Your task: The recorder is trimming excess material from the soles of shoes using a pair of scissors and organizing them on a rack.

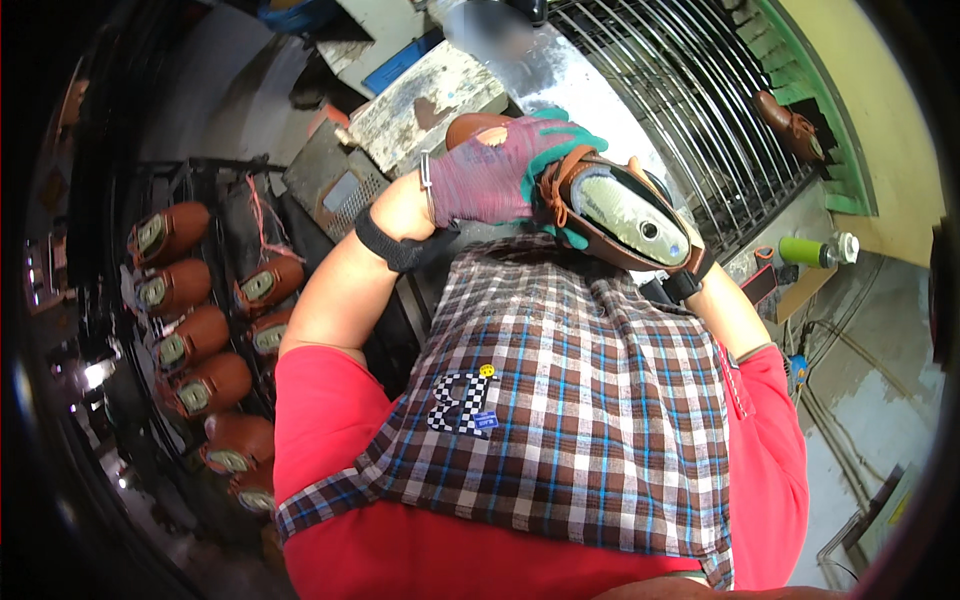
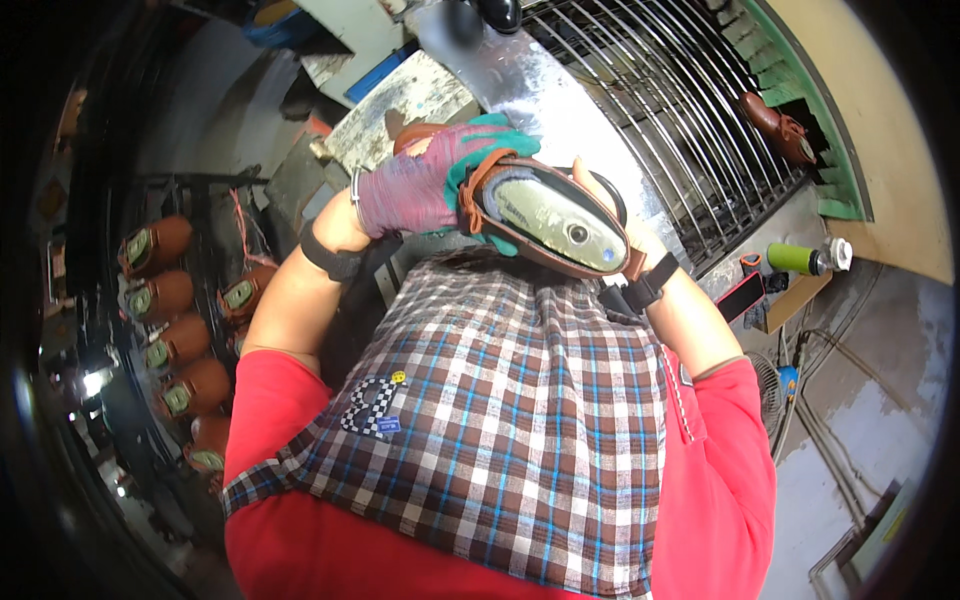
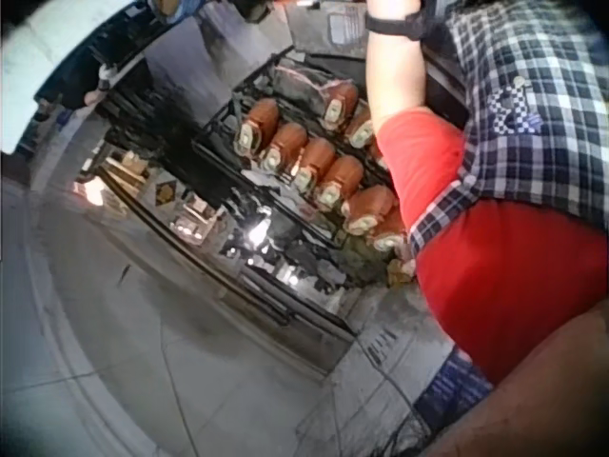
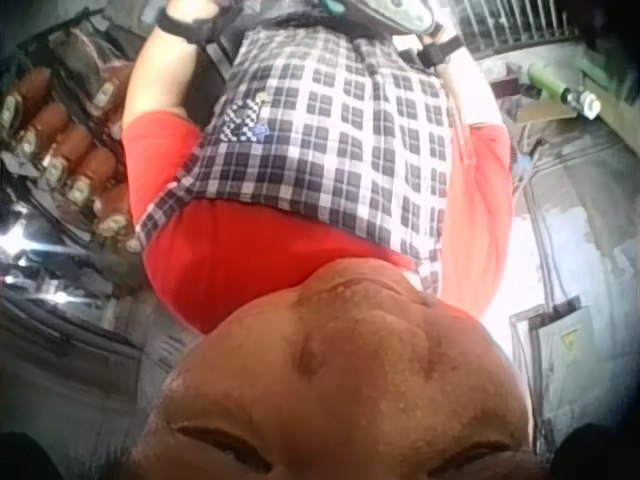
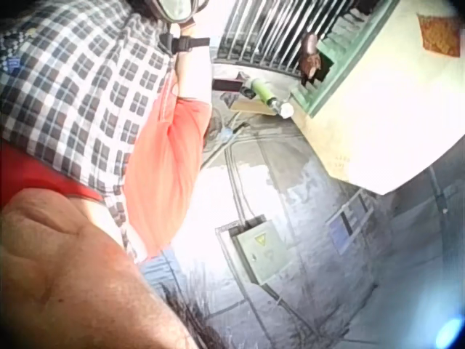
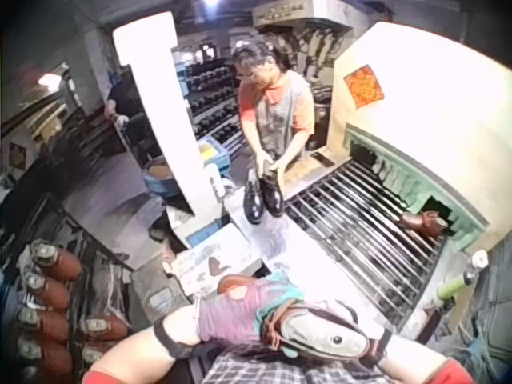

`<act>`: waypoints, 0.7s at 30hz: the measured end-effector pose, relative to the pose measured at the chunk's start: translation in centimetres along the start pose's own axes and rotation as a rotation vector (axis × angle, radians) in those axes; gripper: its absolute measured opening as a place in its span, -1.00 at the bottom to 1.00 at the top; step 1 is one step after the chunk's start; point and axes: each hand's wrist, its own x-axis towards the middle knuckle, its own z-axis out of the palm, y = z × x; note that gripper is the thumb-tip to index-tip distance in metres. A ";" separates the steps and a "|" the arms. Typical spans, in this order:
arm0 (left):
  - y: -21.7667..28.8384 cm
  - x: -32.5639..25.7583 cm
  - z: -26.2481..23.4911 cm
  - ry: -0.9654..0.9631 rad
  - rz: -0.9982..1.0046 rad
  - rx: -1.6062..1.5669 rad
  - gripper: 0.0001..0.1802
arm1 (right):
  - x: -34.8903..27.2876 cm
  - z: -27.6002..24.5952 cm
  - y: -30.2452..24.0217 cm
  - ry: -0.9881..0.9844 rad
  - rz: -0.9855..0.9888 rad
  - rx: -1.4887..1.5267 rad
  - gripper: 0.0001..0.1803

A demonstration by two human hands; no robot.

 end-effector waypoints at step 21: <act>3.3 -16.7 14.6 0.973 -0.637 -0.451 -0.64 | 6.3 -6.5 13.4 0.351 -0.206 -0.961 -0.15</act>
